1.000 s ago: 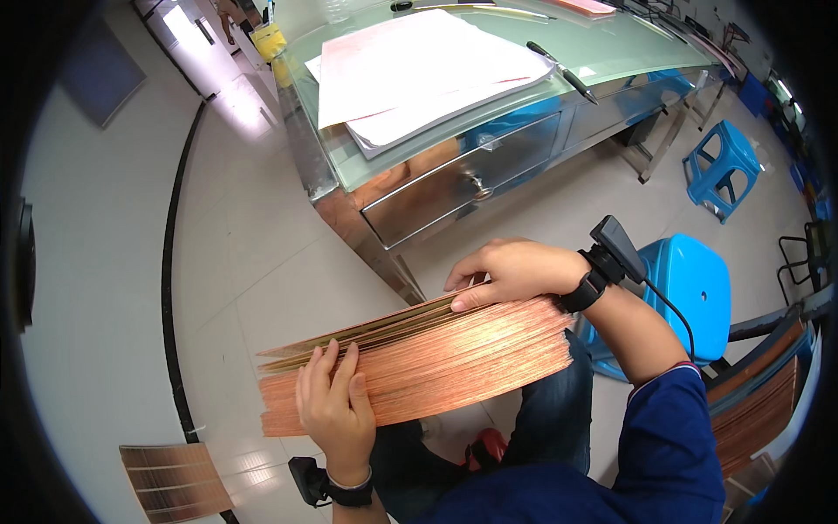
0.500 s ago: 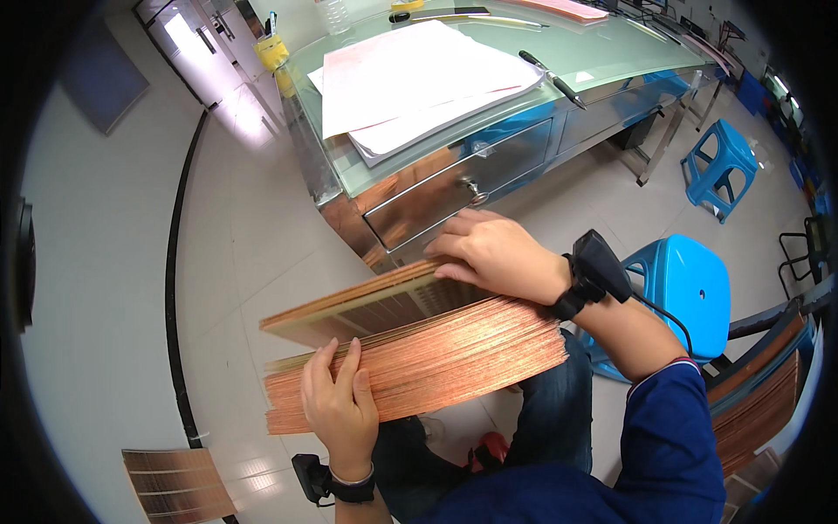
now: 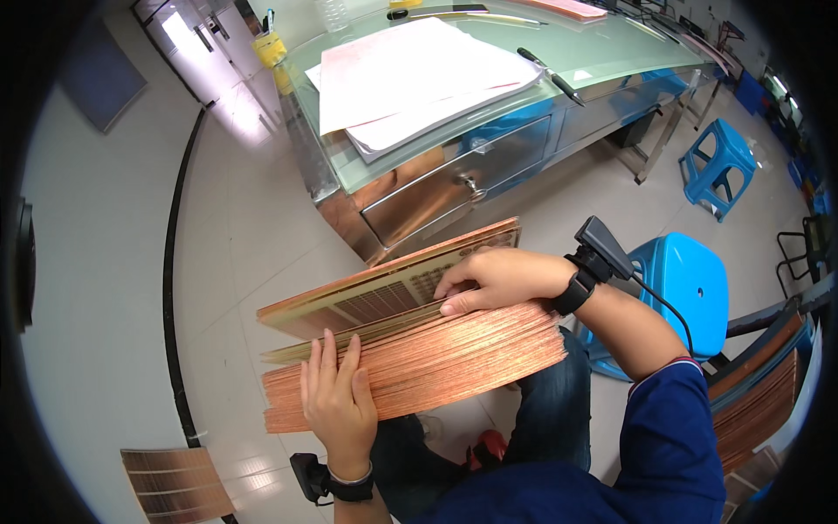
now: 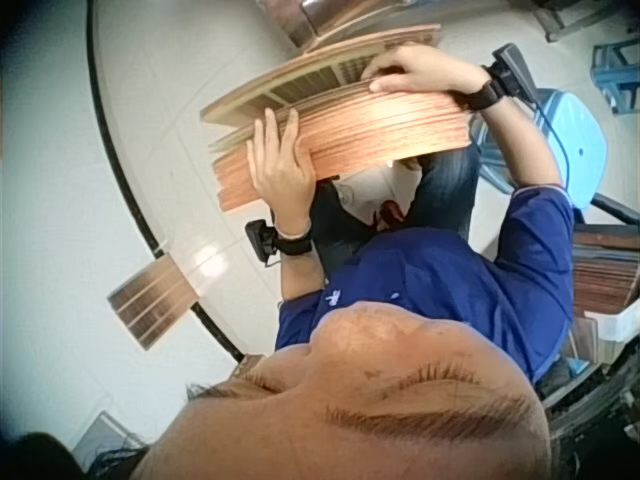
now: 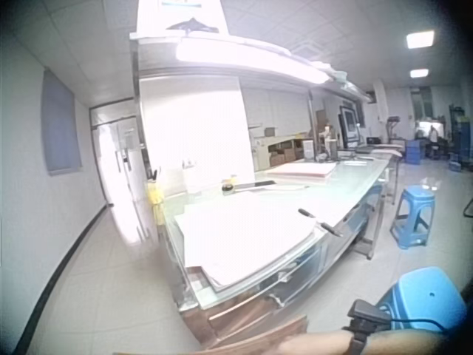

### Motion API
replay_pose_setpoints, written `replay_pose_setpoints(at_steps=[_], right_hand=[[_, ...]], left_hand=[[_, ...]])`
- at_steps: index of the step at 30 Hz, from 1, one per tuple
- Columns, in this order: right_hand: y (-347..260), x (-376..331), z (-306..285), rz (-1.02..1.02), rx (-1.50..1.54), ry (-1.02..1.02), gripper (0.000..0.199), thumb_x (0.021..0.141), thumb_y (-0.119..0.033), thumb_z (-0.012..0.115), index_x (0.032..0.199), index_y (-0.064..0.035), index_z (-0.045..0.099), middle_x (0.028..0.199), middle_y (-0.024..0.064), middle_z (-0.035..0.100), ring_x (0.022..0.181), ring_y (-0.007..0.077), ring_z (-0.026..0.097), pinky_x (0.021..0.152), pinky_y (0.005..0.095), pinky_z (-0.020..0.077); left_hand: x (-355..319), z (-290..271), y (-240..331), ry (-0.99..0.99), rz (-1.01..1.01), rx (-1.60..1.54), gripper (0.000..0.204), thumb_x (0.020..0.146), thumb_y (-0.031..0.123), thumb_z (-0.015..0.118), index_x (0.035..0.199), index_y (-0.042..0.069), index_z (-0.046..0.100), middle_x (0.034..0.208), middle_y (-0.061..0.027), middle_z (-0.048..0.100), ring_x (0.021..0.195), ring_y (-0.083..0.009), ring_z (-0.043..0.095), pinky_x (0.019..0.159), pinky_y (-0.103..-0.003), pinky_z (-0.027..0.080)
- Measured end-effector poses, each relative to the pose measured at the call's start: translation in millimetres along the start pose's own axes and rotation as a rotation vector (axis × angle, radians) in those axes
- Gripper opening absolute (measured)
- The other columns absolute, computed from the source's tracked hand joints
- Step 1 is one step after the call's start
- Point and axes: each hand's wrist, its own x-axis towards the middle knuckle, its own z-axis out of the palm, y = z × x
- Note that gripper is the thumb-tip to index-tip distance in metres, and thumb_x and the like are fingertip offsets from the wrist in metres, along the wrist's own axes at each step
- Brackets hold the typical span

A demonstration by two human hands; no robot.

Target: Inspecting and sorting thin copper-colored patterned metal sheets from a stack.

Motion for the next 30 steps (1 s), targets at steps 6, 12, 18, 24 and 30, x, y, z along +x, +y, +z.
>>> replay_pose_setpoints(at_steps=[6, 12, 18, 24, 30], right_hand=[[-3, 0, -1, 0.02, -0.01, 0.007, 0.047, 0.091, -0.046, 0.063, 0.114, -0.0061, 0.068, 0.098, 0.0148, 0.072, 0.092, 0.0305, 0.068, 0.082, 0.0378, 0.0526], [-11, 1, -4, 0.061, -0.052, 0.011, 0.042, 0.091, -0.042, 0.065, 0.115, -0.0068, 0.068, 0.097, 0.012, 0.072, 0.091, 0.027, 0.068, 0.081, 0.0359, 0.0533], [-12, 2, -2, 0.052, -0.124, 0.073, 0.045, 0.09, -0.046, 0.063, 0.111, -0.0069, 0.069, 0.093, 0.0137, 0.072, 0.088, 0.0324, 0.068, 0.08, 0.0392, 0.053], [-14, 7, -3, -0.067, -0.323, 0.3, 0.036, 0.091, -0.036, 0.063, 0.107, -0.0039, 0.069, 0.1, 0.0141, 0.07, 0.093, 0.0313, 0.066, 0.082, 0.0391, 0.0521], [-28, 2, 0, -0.163, -0.307, 0.352, 0.033, 0.092, -0.033, 0.062, 0.106, -0.0031, 0.069, 0.103, 0.0136, 0.069, 0.097, 0.0312, 0.065, 0.085, 0.039, 0.051]], left_hand=[[-2, 0, -3, -0.026, 0.031, 0.006, 0.039, 0.099, 0.037, 0.046, 0.128, 0.018, 0.065, 0.142, -0.0167, 0.051, 0.132, -0.0402, 0.045, 0.109, -0.054, 0.033], [-3, 0, -4, -0.04, 0.047, 0.003, 0.044, 0.1, 0.042, 0.043, 0.129, 0.018, 0.064, 0.143, -0.018, 0.05, 0.133, -0.0421, 0.044, 0.109, -0.055, 0.032], [-2, 0, -1, -0.024, 0.04, -0.014, 0.048, 0.103, 0.044, 0.036, 0.126, 0.015, 0.066, 0.141, -0.0186, 0.051, 0.133, -0.0438, 0.043, 0.111, -0.054, 0.03], [0, -2, 0, -0.02, 0.062, 0.009, 0.048, 0.102, 0.044, 0.037, 0.125, 0.015, 0.067, 0.144, -0.0149, 0.049, 0.135, -0.0412, 0.041, 0.111, -0.054, 0.029], [1, -5, 3, -0.068, 0.04, 0.065, 0.045, 0.101, 0.041, 0.039, 0.13, 0.016, 0.063, 0.146, -0.013, 0.047, 0.136, -0.0375, 0.039, 0.113, -0.053, 0.027]])
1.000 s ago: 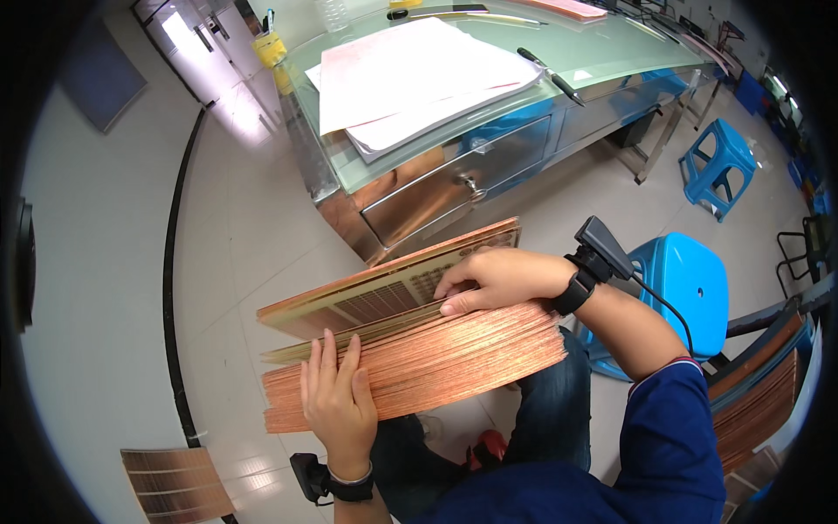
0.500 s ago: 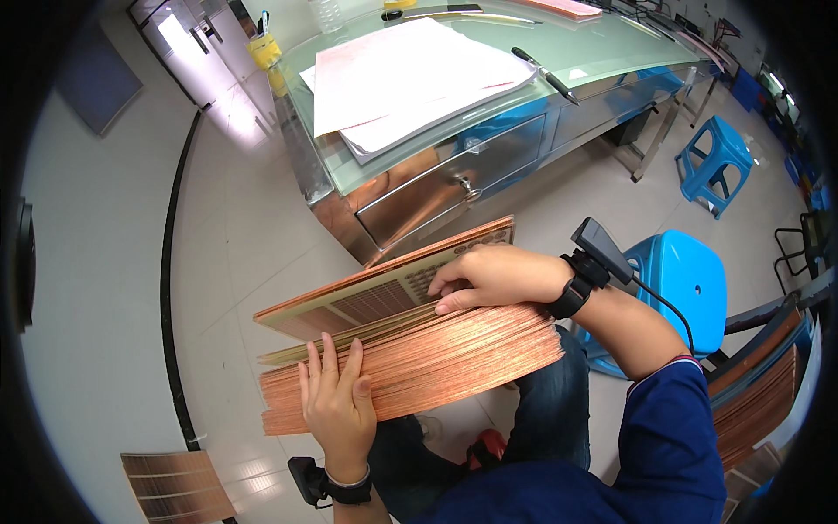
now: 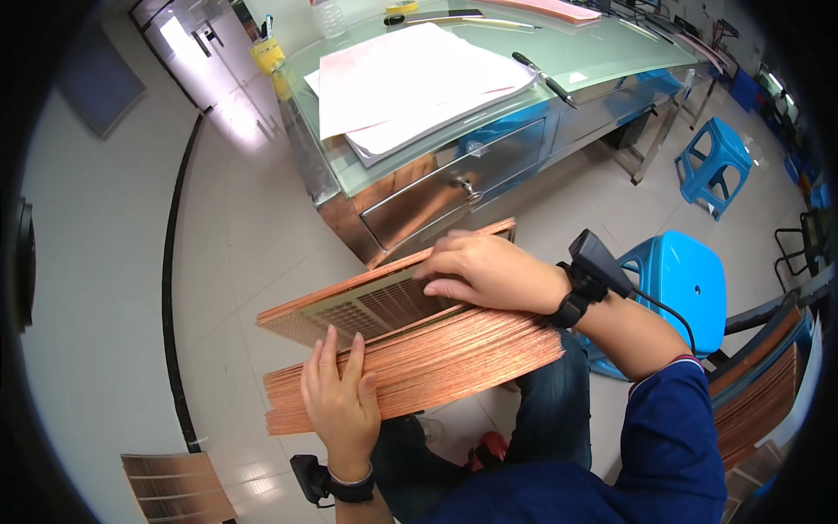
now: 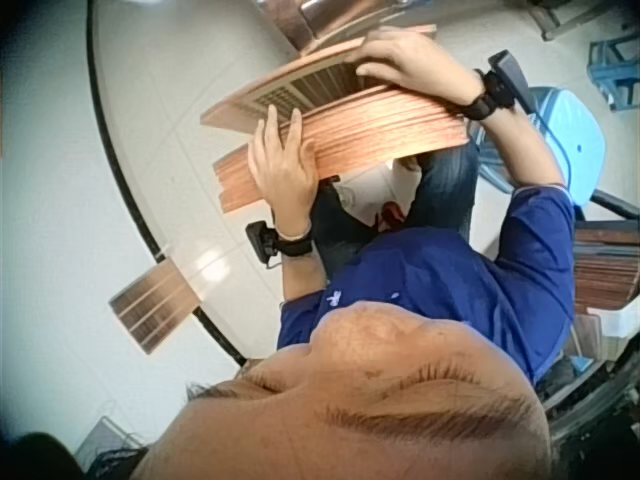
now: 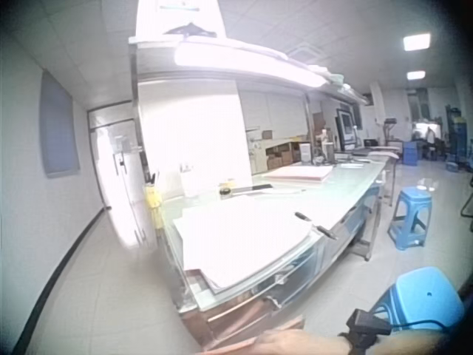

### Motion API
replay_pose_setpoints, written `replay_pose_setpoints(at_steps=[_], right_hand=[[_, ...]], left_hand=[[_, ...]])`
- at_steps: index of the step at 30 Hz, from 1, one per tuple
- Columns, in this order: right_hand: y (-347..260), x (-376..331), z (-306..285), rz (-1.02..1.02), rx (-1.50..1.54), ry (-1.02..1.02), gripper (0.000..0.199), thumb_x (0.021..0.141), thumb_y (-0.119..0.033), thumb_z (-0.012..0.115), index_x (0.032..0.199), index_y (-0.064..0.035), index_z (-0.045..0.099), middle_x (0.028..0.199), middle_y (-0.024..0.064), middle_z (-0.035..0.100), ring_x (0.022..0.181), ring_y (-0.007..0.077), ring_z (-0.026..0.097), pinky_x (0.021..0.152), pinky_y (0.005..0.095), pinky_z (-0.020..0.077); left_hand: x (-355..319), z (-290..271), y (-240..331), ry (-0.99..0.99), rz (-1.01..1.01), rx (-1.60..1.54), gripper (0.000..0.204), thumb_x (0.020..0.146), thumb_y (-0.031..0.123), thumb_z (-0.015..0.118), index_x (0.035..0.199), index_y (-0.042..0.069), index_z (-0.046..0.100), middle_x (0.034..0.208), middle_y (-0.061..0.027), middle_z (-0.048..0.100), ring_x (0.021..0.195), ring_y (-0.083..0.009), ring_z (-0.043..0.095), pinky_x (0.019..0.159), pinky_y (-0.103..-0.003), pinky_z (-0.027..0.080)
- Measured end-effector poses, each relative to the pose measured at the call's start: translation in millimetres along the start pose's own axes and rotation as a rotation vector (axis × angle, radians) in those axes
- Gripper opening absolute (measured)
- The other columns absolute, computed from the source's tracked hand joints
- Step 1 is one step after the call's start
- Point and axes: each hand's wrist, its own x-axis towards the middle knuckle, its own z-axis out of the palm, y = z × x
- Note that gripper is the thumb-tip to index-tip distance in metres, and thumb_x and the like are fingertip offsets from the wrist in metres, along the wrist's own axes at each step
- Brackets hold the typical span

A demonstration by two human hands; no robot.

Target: Inspecting and sorting thin copper-colored patterned metal sheets from a stack.

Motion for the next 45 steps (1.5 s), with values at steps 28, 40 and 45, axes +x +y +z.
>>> replay_pose_setpoints(at_steps=[28, 40, 45], right_hand=[[9, 2, 7, -0.041, -0.078, 0.078, 0.029, 0.087, -0.025, 0.068, 0.108, -0.0055, 0.068, 0.102, 0.0119, 0.065, 0.1, 0.0308, 0.061, 0.089, 0.0397, 0.0483], [4, -10, 6, 0.207, 0.315, -0.284, 0.033, 0.093, -0.036, 0.062, 0.107, -0.007, 0.071, 0.092, 0.0141, 0.072, 0.085, 0.0315, 0.068, 0.078, 0.0384, 0.0531], [1, -8, 5, 0.209, 0.264, -0.269, 0.033, 0.093, -0.037, 0.062, 0.106, -0.0078, 0.071, 0.093, 0.0137, 0.072, 0.086, 0.0319, 0.068, 0.079, 0.0391, 0.0531]], left_hand=[[-1, 6, -4, -0.006, 0.035, -0.076, 0.052, 0.102, 0.05, 0.033, 0.13, 0.02, 0.063, 0.143, -0.0125, 0.051, 0.135, -0.0388, 0.043, 0.112, -0.055, 0.028], [-2, 4, -4, -0.016, 0.053, -0.077, 0.056, 0.101, 0.054, 0.029, 0.129, 0.02, 0.064, 0.144, -0.0108, 0.051, 0.136, -0.0407, 0.04, 0.112, -0.057, 0.026], [-3, 5, -4, -0.017, 0.054, -0.075, 0.057, 0.101, 0.055, 0.029, 0.129, 0.02, 0.064, 0.144, -0.0109, 0.051, 0.136, -0.0406, 0.04, 0.112, -0.057, 0.026]])
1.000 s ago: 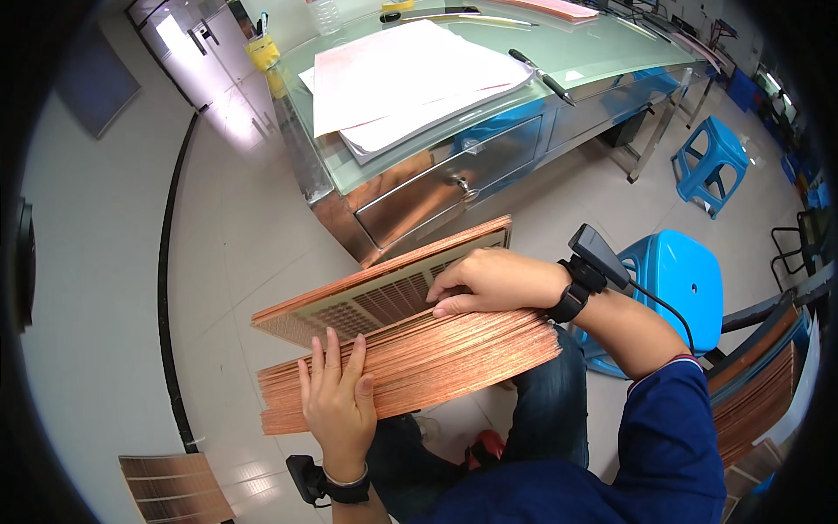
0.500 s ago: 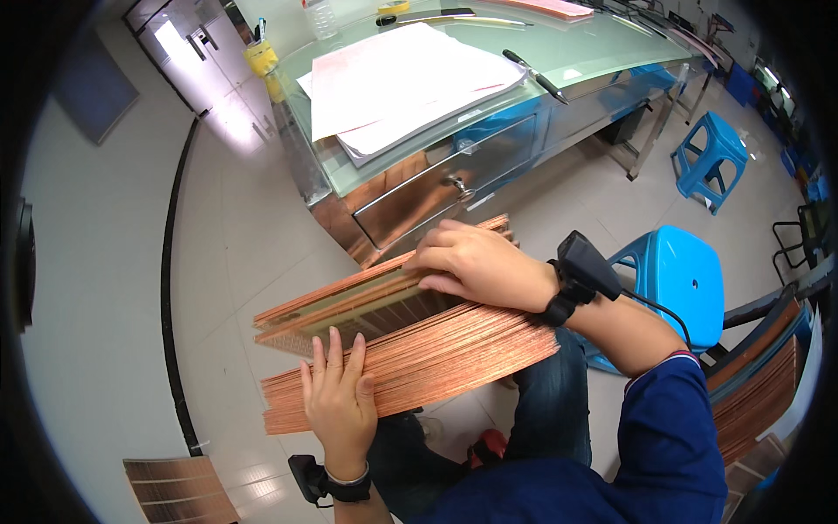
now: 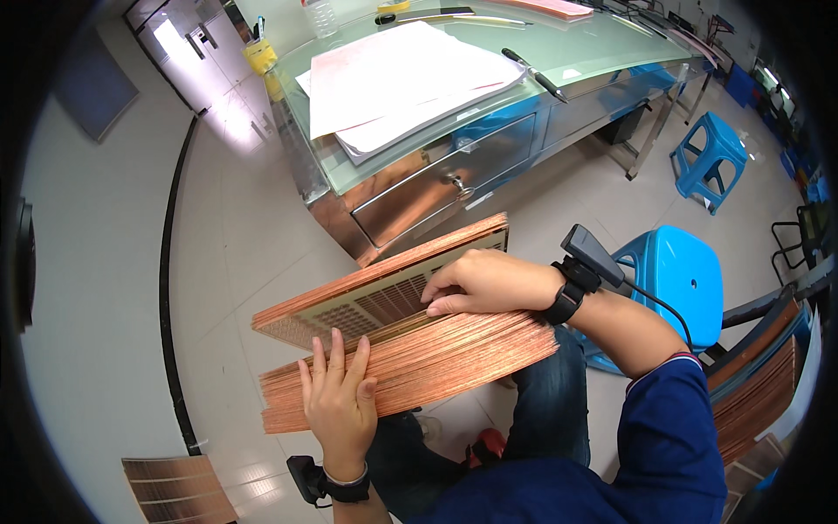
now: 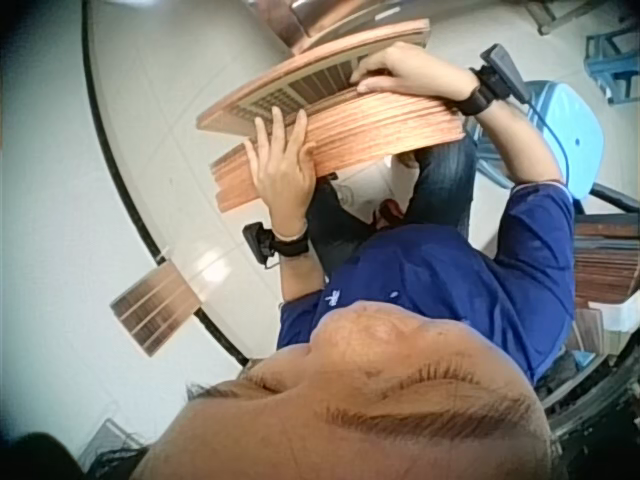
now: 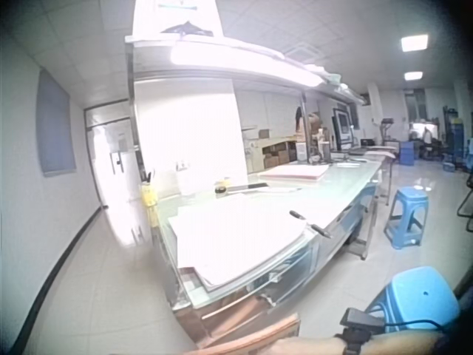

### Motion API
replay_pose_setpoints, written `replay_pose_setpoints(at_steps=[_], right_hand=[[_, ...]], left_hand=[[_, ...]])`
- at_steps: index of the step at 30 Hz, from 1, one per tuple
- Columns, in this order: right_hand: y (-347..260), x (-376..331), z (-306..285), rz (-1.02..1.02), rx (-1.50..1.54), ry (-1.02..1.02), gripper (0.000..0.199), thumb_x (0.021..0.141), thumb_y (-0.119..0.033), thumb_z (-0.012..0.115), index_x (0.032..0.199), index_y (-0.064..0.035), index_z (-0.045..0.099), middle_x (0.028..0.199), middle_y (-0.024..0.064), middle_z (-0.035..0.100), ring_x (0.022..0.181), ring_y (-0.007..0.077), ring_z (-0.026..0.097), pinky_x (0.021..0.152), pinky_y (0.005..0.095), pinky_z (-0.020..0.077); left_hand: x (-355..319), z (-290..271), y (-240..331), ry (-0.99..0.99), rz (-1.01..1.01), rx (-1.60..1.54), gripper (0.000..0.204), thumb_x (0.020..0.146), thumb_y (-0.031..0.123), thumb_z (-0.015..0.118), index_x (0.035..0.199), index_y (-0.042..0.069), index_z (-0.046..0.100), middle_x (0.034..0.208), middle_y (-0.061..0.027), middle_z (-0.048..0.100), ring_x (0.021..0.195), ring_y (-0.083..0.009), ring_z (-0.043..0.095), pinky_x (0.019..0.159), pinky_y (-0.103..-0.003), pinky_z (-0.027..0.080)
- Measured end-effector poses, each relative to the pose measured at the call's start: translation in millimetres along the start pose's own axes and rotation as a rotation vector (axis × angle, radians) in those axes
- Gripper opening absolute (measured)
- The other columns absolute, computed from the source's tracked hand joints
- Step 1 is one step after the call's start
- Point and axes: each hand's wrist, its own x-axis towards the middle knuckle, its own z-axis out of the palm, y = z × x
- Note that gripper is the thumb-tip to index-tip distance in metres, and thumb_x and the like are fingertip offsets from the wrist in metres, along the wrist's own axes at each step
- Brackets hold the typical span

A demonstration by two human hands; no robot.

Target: Inspecting and sorting thin copper-colored patterned metal sheets from a stack.

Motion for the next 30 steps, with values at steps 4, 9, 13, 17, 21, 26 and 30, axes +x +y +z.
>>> replay_pose_setpoints(at_steps=[4, 9, 13, 17, 21, 26, 30], right_hand=[[4, 1, 2, -0.006, -0.039, 0.016, 0.035, 0.094, -0.039, 0.06, 0.106, -0.0084, 0.071, 0.093, 0.0143, 0.072, 0.087, 0.0325, 0.068, 0.079, 0.04, 0.0531], [10, 0, 4, -0.067, -0.118, -0.039, 0.04, 0.093, -0.046, 0.059, 0.106, -0.0105, 0.071, 0.093, 0.0145, 0.072, 0.086, 0.0332, 0.068, 0.078, 0.0412, 0.0532], [10, 2, 3, -0.008, -0.09, -0.052, 0.041, 0.092, -0.048, 0.06, 0.106, -0.0111, 0.071, 0.092, 0.0142, 0.072, 0.086, 0.0332, 0.068, 0.078, 0.0408, 0.0534], [8, 5, 0, 0.005, -0.066, -0.033, 0.042, 0.091, -0.047, 0.061, 0.106, -0.0094, 0.071, 0.093, 0.0142, 0.072, 0.087, 0.0327, 0.068, 0.078, 0.04, 0.0535], [6, 8, 3, -0.062, -0.156, 0.164, 0.041, 0.09, -0.042, 0.064, 0.106, -0.0038, 0.07, 0.094, 0.0144, 0.071, 0.085, 0.0331, 0.067, 0.079, 0.0398, 0.0533], [1, 9, 5, -0.449, -0.29, 0.451, 0.038, 0.09, -0.036, 0.066, 0.105, -0.0017, 0.07, 0.086, 0.0136, 0.07, 0.079, 0.0327, 0.066, 0.076, 0.0396, 0.0528], [-1, 1, 2, -0.075, -0.004, -0.035, 0.035, 0.092, -0.033, 0.064, 0.111, -0.0037, 0.069, 0.096, 0.0119, 0.072, 0.087, 0.0266, 0.068, 0.079, 0.036, 0.0536]], left_hand=[[0, 0, 1, -0.003, 0.006, 0.004, 0.056, 0.101, 0.055, 0.029, 0.129, 0.021, 0.064, 0.143, -0.0111, 0.051, 0.136, -0.0401, 0.041, 0.112, -0.057, 0.026], [0, 0, 1, -0.002, 0.008, -0.016, 0.055, 0.101, 0.053, 0.03, 0.128, 0.021, 0.065, 0.142, -0.0111, 0.052, 0.135, -0.0395, 0.042, 0.112, -0.057, 0.026], [-2, -1, 1, -0.005, 0.032, -0.022, 0.053, 0.102, 0.051, 0.031, 0.127, 0.02, 0.065, 0.139, -0.011, 0.055, 0.134, -0.0394, 0.043, 0.112, -0.056, 0.027], [-2, -1, 2, 0.0, 0.036, -0.025, 0.053, 0.102, 0.051, 0.032, 0.127, 0.02, 0.066, 0.137, -0.0111, 0.057, 0.134, -0.0393, 0.044, 0.111, -0.056, 0.028], [-2, -2, 3, -0.005, 0.032, -0.026, 0.053, 0.102, 0.051, 0.031, 0.127, 0.02, 0.065, 0.137, -0.0112, 0.057, 0.133, -0.0395, 0.044, 0.111, -0.057, 0.028], [-1, -7, 2, -0.069, 0.07, -0.061, 0.06, 0.1, 0.055, 0.028, 0.134, 0.017, 0.059, 0.142, -0.013, 0.052, 0.135, -0.0405, 0.041, 0.112, -0.059, 0.024], [-3, -8, -2, -0.101, 0.1, -0.04, 0.064, 0.1, 0.057, 0.026, 0.138, 0.015, 0.055, 0.145, -0.0136, 0.049, 0.137, -0.0406, 0.038, 0.112, -0.059, 0.022]])
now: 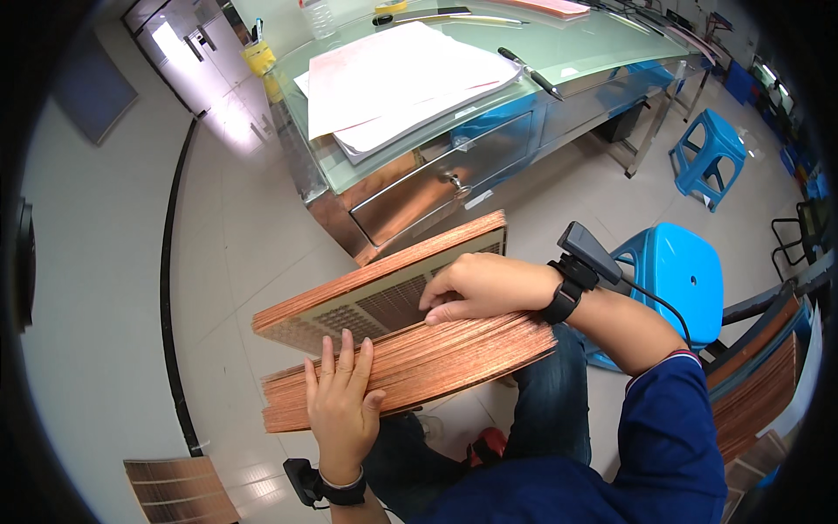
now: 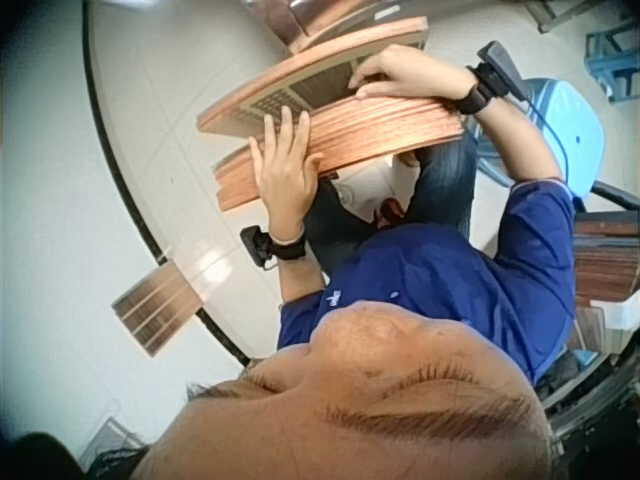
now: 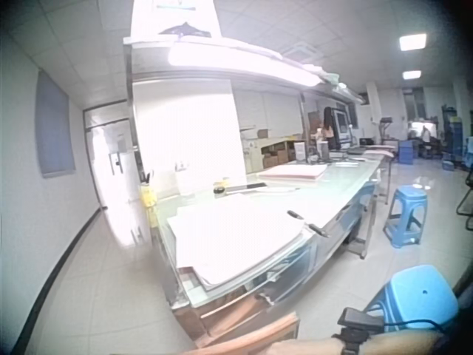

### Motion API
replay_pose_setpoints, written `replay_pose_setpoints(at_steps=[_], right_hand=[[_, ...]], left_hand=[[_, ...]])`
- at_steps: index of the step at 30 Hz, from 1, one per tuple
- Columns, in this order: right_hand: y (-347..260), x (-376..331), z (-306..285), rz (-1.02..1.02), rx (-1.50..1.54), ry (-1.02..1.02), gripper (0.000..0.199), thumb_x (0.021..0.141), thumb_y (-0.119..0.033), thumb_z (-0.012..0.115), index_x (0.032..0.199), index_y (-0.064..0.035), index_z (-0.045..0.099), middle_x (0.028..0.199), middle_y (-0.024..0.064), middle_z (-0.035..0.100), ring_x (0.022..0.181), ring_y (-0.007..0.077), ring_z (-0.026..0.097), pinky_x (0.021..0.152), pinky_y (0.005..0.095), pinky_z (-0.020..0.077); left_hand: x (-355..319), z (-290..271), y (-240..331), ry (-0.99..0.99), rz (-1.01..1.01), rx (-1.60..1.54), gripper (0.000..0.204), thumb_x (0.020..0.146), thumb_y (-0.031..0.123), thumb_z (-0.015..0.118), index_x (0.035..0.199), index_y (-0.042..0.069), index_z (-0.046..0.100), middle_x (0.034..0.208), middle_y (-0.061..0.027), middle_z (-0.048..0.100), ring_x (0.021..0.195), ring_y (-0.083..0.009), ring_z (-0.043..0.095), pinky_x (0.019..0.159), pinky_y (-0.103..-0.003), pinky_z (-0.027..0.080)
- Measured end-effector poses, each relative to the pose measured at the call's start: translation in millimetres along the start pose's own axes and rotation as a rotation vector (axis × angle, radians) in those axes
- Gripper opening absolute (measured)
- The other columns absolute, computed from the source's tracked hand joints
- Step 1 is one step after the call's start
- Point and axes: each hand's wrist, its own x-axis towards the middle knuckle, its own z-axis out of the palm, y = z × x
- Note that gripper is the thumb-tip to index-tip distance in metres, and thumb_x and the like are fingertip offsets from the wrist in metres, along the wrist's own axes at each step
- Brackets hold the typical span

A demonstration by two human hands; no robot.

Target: Inspecting and sorting thin copper-colored patterned metal sheets from a stack.

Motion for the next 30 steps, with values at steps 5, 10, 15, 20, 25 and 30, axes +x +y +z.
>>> replay_pose_setpoints(at_steps=[5, 10, 15, 20, 25, 30], right_hand=[[2, -2, 1, 0.061, 0.094, -0.02, 0.033, 0.092, -0.035, 0.064, 0.106, -0.0057, 0.071, 0.092, 0.0139, 0.072, 0.085, 0.0289, 0.069, 0.077, 0.0363, 0.0531], [-1, 0, 0, 0.085, 0.086, -0.012, 0.032, 0.092, -0.034, 0.064, 0.106, -0.0064, 0.071, 0.093, 0.0136, 0.072, 0.086, 0.0291, 0.069, 0.078, 0.0355, 0.0528], [5, 0, 4, 0.025, 0.095, 0.007, 0.035, 0.093, -0.038, 0.063, 0.106, -0.0065, 0.071, 0.093, 0.014, 0.072, 0.087, 0.0298, 0.069, 0.078, 0.0363, 0.0529], [8, -2, 7, 0.012, 0.014, -0.055, 0.044, 0.092, -0.048, 0.061, 0.106, -0.0066, 0.07, 0.094, 0.0149, 0.072, 0.088, 0.031, 0.069, 0.077, 0.038, 0.0534], [7, -2, 8, 0.054, 0.042, -0.064, 0.045, 0.091, -0.048, 0.062, 0.106, -0.0069, 0.071, 0.094, 0.0146, 0.072, 0.088, 0.0312, 0.069, 0.077, 0.038, 0.0535], [3, -2, 7, 0.063, -0.006, -0.028, 0.044, 0.09, -0.049, 0.063, 0.104, -0.0073, 0.071, 0.091, 0.0135, 0.072, 0.087, 0.0309, 0.069, 0.076, 0.0389, 0.0535]], left_hand=[[-1, 2, 0, 0.013, 0.018, 0.045, 0.065, 0.096, 0.061, 0.031, 0.139, 0.017, 0.054, 0.146, -0.0094, 0.048, 0.137, -0.0361, 0.039, 0.111, -0.06, 0.026], [-3, 2, 2, 0.001, 0.015, 0.069, 0.065, 0.096, 0.061, 0.033, 0.139, 0.017, 0.054, 0.145, -0.0094, 0.048, 0.137, -0.036, 0.04, 0.111, -0.06, 0.028], [-5, 2, 3, 0.003, 0.018, 0.069, 0.065, 0.096, 0.061, 0.034, 0.139, 0.017, 0.054, 0.145, -0.0098, 0.049, 0.137, -0.0359, 0.04, 0.11, -0.06, 0.028], [-6, 2, 4, 0.005, 0.022, 0.078, 0.064, 0.096, 0.06, 0.035, 0.139, 0.017, 0.054, 0.145, -0.0098, 0.049, 0.136, -0.0362, 0.041, 0.11, -0.06, 0.028], [-5, 1, 4, -0.002, 0.04, 0.087, 0.061, 0.095, 0.06, 0.034, 0.139, 0.023, 0.054, 0.145, -0.0096, 0.049, 0.135, -0.0366, 0.042, 0.109, -0.06, 0.029], [-6, 2, 3, 0.001, 0.045, 0.073, 0.058, 0.095, 0.061, 0.034, 0.138, 0.027, 0.055, 0.146, -0.0097, 0.048, 0.134, -0.0371, 0.042, 0.109, -0.06, 0.03]])
